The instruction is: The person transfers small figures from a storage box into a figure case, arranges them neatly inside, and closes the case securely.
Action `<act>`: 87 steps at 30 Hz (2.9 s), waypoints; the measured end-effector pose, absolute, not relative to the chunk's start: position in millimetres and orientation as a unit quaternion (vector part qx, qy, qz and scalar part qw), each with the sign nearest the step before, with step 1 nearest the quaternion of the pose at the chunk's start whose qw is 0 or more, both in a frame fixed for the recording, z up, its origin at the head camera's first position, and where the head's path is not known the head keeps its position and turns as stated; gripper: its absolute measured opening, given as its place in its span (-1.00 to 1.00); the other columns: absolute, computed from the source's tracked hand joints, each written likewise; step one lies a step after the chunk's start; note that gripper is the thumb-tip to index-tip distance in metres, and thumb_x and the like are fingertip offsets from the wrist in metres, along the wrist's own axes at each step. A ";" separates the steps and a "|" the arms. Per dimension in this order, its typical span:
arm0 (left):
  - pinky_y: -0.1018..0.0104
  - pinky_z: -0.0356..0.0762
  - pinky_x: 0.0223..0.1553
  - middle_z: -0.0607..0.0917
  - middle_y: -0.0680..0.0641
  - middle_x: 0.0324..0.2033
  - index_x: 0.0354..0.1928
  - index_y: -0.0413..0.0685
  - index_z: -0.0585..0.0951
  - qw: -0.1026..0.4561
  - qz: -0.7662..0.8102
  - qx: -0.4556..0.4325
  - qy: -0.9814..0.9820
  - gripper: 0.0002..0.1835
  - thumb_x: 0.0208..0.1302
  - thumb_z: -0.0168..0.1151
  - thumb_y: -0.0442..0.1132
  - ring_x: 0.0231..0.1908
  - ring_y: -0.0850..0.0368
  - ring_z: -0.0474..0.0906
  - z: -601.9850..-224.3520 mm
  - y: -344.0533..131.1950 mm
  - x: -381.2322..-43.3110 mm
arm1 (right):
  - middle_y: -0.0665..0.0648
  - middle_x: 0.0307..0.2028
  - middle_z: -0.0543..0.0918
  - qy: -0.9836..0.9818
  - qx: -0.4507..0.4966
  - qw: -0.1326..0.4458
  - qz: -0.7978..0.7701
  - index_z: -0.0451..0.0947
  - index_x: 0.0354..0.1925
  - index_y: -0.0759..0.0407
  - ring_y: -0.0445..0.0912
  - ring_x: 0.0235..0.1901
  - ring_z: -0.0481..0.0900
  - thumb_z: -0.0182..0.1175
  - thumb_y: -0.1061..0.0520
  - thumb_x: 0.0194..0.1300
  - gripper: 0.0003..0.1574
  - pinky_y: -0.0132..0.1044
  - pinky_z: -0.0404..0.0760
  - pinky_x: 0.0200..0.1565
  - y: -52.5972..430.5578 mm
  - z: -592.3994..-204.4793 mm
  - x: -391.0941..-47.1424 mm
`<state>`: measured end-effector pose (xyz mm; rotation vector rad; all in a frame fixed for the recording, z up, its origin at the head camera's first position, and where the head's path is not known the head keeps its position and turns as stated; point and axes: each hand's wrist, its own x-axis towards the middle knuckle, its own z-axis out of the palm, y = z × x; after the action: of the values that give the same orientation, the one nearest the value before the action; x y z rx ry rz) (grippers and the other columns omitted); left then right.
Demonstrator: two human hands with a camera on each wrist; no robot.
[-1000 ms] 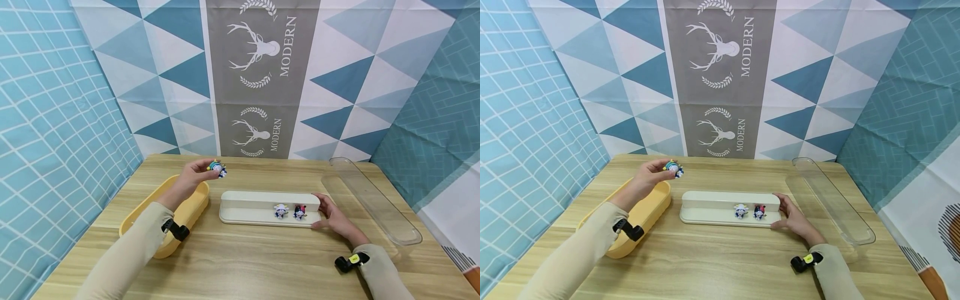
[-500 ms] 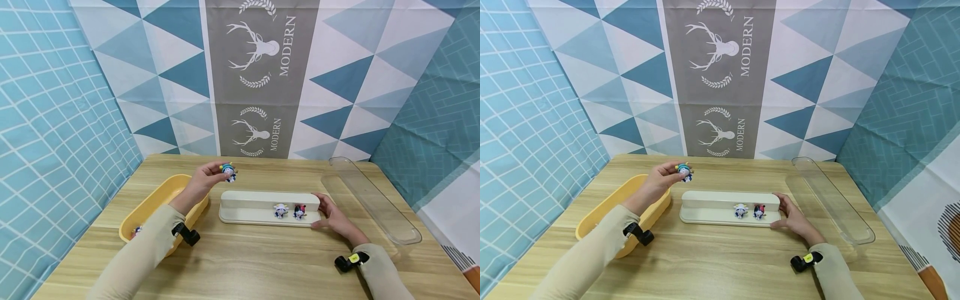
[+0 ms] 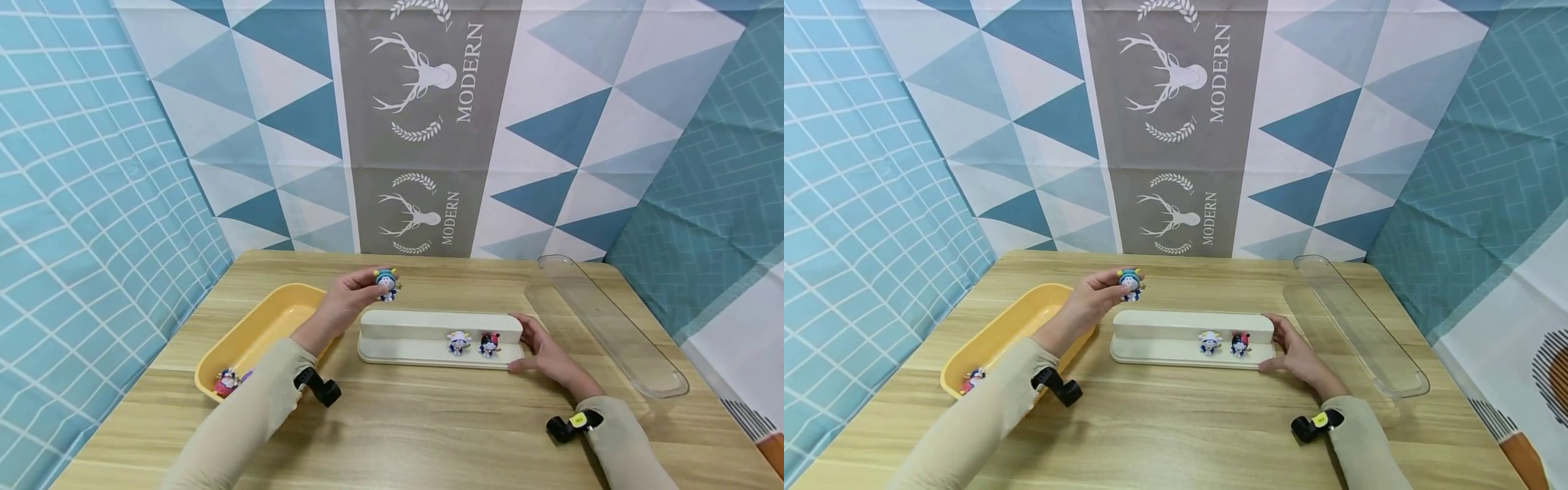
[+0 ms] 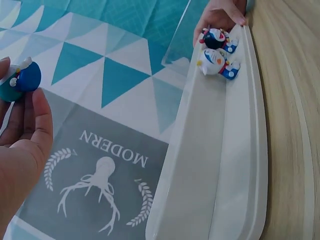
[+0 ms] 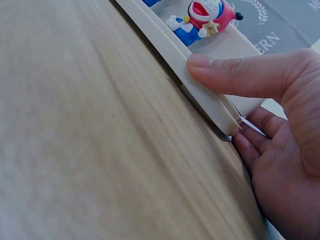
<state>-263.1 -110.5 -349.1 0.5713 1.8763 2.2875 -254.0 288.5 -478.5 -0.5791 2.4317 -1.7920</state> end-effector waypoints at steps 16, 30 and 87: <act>0.23 0.48 0.16 0.61 -0.29 0.14 0.22 -0.58 0.42 0.103 0.749 0.216 0.618 -0.57 0.38 0.12 -0.47 0.12 0.06 0.58 -362.2 -89.8 -261.4 | 0.48 0.28 0.34 0.780 -0.206 0.021 -0.591 0.05 0.42 0.40 -0.40 0.14 0.35 0.51 0.46 -0.11 0.22 -0.59 0.23 0.17 288.5 -476.3 -252.6; 0.31 0.55 0.02 0.68 -0.23 0.06 0.21 -0.48 0.49 0.108 0.724 0.228 0.642 -0.57 0.31 0.19 -0.50 -0.02 0.18 0.63 -378.3 -75.7 -258.9 | 0.40 0.25 0.38 0.775 -0.217 0.015 -0.593 0.06 0.40 0.45 -0.43 0.13 0.36 0.51 0.48 -0.16 0.23 -0.61 0.25 0.15 288.8 -480.1 -254.7; 0.35 0.58 -0.04 0.67 -0.16 -0.03 -0.02 -0.25 0.64 0.101 0.502 0.352 0.783 -0.73 0.23 0.35 -0.45 -0.09 0.19 0.58 -438.1 -63.5 -267.4 | 0.51 0.28 0.31 0.777 -0.208 0.021 -0.594 0.05 0.40 0.44 -0.41 0.13 0.35 0.50 0.50 -0.15 0.23 -0.60 0.23 0.16 288.4 -480.2 -254.0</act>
<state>-267.4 -63.5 -438.1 1.0387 2.3143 1.4841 -254.0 288.4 -480.2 -0.6464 2.4085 -1.8424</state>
